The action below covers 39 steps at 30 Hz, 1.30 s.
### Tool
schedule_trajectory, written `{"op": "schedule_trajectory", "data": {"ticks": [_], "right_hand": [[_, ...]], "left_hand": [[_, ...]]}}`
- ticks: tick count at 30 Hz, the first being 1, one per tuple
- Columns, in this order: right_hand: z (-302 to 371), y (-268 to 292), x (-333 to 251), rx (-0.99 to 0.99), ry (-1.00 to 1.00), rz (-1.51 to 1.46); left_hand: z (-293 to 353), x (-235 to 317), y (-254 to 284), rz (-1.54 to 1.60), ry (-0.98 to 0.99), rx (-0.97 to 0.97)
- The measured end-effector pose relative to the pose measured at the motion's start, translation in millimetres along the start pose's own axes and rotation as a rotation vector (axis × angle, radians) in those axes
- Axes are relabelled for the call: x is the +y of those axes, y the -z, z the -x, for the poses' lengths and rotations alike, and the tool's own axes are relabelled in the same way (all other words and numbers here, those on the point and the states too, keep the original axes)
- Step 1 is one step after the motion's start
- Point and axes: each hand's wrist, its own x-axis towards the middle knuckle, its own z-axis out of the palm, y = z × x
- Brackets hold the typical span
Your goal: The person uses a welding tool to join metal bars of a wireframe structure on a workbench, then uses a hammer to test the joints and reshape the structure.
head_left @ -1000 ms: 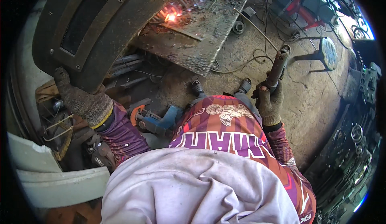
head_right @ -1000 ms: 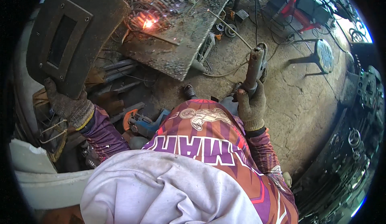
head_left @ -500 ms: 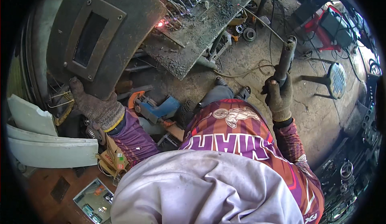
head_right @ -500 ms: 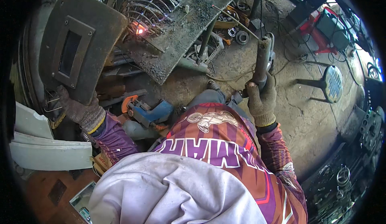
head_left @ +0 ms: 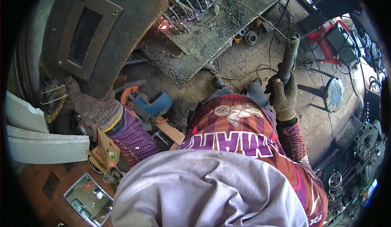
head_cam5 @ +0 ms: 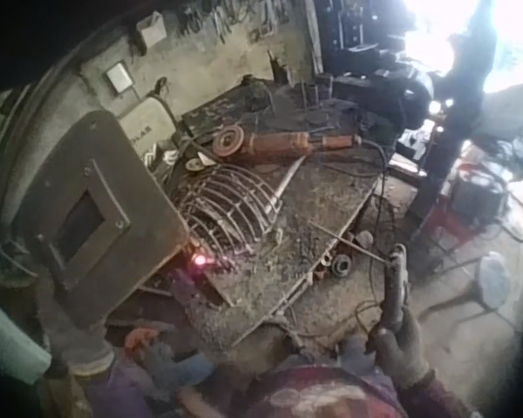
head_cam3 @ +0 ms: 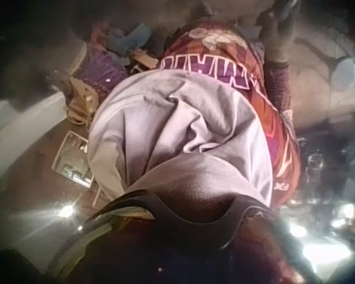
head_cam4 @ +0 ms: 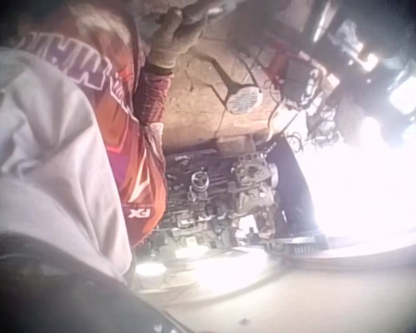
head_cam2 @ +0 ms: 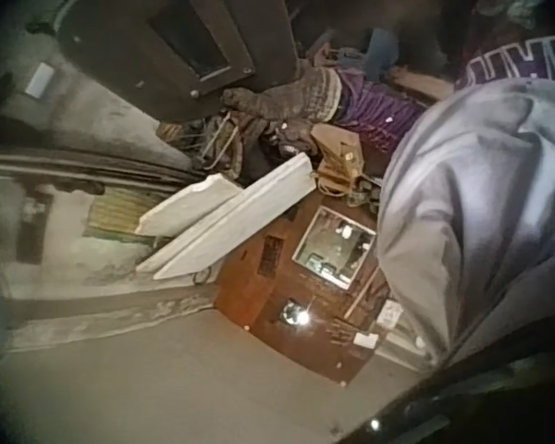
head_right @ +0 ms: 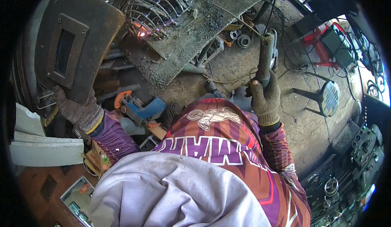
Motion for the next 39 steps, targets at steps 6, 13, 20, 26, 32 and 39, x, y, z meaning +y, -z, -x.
{"op": "schedule_trajectory", "data": {"ticks": [6,13,20,26,32,39], "right_hand": [[-35.9,28.8,1.5,-0.153,-0.03,0.01],[-96.9,71.6,6.0,-0.317,0.015,0.11],[-134.3,90.6,-0.7,-0.537,-0.019,0.088],[-134.6,74.7,1.0,-0.545,-0.016,0.04],[-124.1,59.7,6.2,-0.492,0.037,0.067],[-94.2,41.6,17.9,-0.417,0.017,0.186]], "left_hand": [[22.5,-7.0,-28.8,-0.061,0.062,-0.075],[50.8,-37.7,-82.4,-0.286,-0.231,0.259],[77.4,-51.3,-102.0,-0.486,-0.289,0.323],[78.9,-43.4,-95.2,-0.427,-0.243,0.398],[68.3,-41.8,-89.0,-0.317,-0.225,0.164],[56.2,-37.4,-60.7,-0.311,-0.106,0.213]]}}
